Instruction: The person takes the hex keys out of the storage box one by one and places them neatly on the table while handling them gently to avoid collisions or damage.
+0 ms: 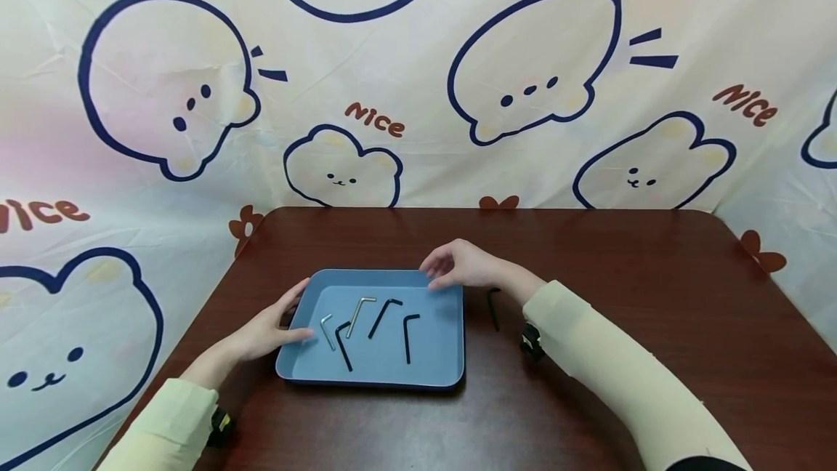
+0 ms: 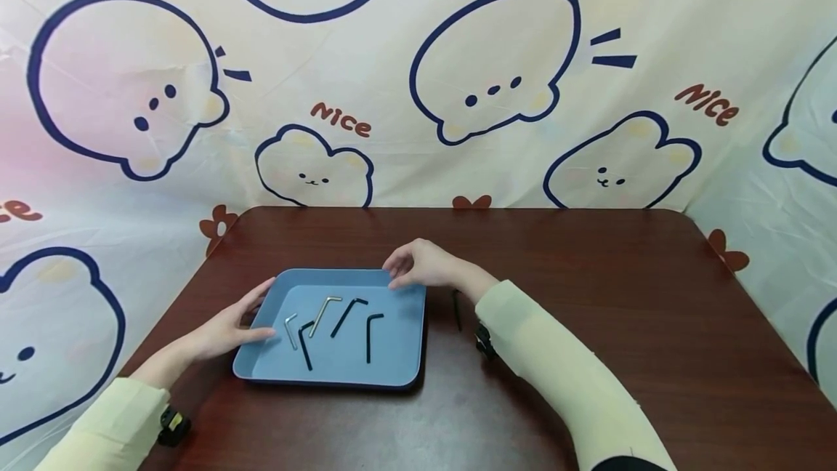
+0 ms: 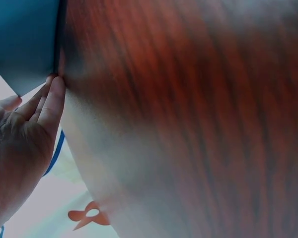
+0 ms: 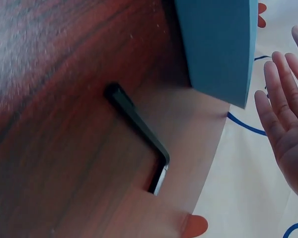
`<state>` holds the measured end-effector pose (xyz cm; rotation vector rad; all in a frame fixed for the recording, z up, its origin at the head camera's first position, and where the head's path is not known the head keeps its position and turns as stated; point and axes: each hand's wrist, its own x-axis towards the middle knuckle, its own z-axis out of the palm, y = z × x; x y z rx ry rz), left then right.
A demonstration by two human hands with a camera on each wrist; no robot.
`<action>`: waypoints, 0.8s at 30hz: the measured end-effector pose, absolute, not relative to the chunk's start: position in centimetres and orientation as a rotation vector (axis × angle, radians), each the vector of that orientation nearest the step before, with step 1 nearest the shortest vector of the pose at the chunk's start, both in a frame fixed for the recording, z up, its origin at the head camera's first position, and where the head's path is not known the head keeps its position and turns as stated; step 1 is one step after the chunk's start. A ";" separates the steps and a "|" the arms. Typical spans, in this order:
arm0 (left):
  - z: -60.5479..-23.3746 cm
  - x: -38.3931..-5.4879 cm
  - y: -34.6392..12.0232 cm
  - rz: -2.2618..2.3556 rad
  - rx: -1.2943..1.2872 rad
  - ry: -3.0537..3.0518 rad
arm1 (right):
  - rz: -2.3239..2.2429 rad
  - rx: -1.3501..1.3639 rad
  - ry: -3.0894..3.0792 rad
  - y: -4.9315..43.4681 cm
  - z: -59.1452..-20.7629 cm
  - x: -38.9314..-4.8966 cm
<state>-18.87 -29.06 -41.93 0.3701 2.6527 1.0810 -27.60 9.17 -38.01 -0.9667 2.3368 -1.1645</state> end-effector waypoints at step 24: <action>-42.0 -18.8 -29.1 1.095 0.373 2.654 | -1.024 -1.039 2.322 6.7 -40.4 -26.9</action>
